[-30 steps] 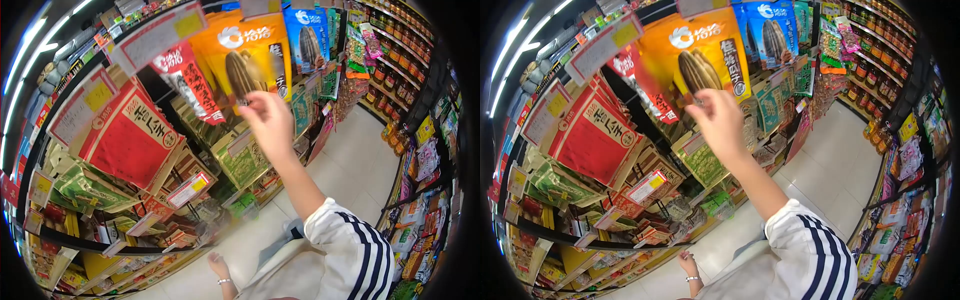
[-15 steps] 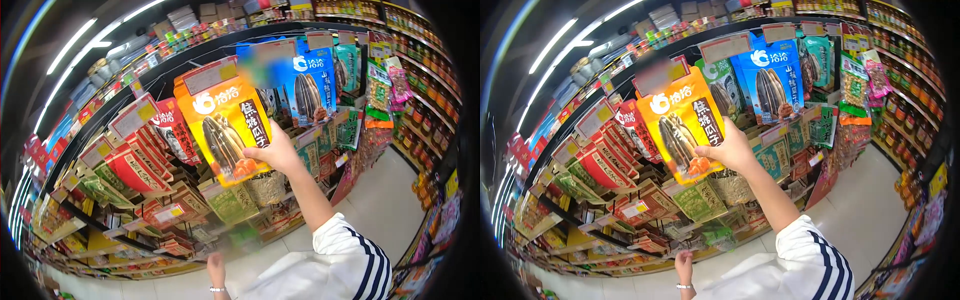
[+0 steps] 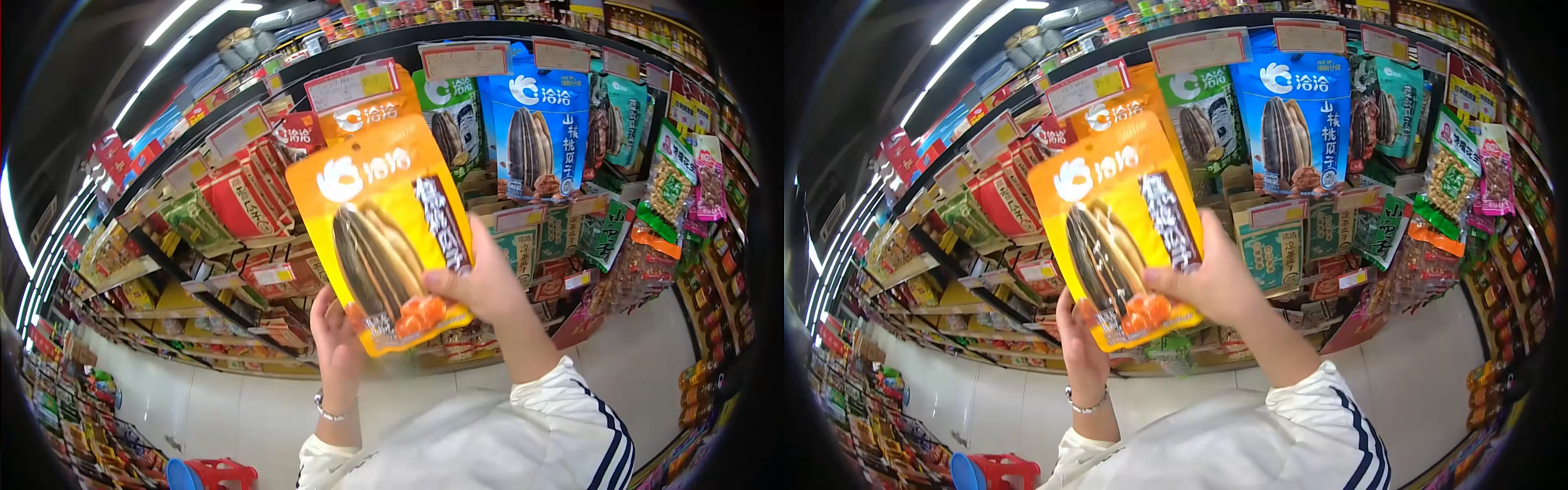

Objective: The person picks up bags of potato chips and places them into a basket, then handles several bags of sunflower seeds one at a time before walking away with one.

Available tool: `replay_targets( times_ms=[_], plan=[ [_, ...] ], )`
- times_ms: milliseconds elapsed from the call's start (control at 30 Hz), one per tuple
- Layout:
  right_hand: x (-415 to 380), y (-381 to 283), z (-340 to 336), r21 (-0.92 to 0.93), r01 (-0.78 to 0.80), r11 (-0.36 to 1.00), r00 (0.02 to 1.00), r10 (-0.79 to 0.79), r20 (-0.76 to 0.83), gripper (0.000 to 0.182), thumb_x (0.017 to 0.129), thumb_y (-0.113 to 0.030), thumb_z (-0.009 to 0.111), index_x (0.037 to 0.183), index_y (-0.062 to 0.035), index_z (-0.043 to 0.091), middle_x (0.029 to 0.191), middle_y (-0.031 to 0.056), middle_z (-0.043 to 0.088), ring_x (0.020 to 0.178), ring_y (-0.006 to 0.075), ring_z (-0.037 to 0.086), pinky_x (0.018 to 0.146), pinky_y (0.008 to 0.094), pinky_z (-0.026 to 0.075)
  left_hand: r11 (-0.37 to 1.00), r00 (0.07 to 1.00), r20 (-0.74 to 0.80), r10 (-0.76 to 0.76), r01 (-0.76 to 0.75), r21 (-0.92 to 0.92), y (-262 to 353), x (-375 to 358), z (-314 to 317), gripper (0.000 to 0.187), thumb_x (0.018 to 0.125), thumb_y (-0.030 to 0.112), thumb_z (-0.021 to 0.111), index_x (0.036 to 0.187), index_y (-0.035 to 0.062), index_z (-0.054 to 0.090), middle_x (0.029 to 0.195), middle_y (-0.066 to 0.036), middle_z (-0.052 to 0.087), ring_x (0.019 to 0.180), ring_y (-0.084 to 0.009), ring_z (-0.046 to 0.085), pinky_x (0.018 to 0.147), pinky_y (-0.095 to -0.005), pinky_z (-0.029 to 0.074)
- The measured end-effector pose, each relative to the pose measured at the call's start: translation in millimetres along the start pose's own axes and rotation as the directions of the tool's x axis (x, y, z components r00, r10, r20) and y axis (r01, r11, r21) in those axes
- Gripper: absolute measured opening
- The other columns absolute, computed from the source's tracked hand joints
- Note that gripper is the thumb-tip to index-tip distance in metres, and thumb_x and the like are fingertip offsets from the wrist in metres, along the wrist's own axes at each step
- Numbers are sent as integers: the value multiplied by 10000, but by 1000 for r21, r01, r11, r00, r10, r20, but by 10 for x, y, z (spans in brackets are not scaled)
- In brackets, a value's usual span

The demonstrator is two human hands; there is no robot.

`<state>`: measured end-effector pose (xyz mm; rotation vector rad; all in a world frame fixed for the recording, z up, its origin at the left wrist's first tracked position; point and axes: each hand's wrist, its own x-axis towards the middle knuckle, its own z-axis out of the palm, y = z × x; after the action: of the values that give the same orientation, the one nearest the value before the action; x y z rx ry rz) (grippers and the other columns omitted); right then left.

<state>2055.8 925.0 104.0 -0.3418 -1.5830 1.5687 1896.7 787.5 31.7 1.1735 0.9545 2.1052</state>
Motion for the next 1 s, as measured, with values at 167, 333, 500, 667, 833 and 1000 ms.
replay_targets(
  times_ms=[167,333,500,667,833,1000],
  plan=[
    [-581,392,42,-241,0,971,1000,-3,-10,830,610,-311,836,1225,0,374,1092,93,530,1001,150,519,869,309,436,971,995,-73,-70,85,225,81,-292,389,672,811,45,650,1345,26,242,1255,-117,462,1145,-237,510,956,-385,440],
    [-496,366,-38,-321,138,937,987,-155,-28,734,660,-309,807,1182,2,395,1001,126,585,879,201,592,771,324,480,947,991,-128,-28,67,313,64,-161,499,528,805,-9,624,1263,5,361,1155,-108,543,1002,-169,578,852,-298,488],
    [152,212,-83,-335,226,915,960,-268,-85,668,694,-289,787,1161,4,409,961,142,622,826,210,631,720,333,507,921,998,-50,-31,48,387,199,620,600,412,826,29,644,1172,-14,425,1045,-90,594,904,-131,604,777,-264,507],
    [642,121,-22,-199,258,945,955,-281,-97,582,699,-242,784,1118,-2,460,958,92,635,816,132,628,720,274,509,944,998,-12,56,-49,327,216,1067,580,418,834,60,656,1176,-7,425,1081,-93,580,933,-126,591,817,-271,489],
    [777,182,66,-248,291,924,930,-334,-153,570,696,-238,785,1109,-2,470,948,85,637,810,119,625,718,277,512,948,998,49,46,-59,312,152,1279,407,417,833,67,660,1172,-8,430,1062,-90,588,920,-127,595,801,-267,490],
    [889,365,160,-269,235,934,925,-300,-234,568,693,-252,781,1094,2,469,937,95,636,804,134,628,711,275,508,960,996,81,-36,12,279,68,1479,200,397,828,73,672,1143,-11,447,1018,-81,604,868,-120,609,757,-253,501]
  ],
)
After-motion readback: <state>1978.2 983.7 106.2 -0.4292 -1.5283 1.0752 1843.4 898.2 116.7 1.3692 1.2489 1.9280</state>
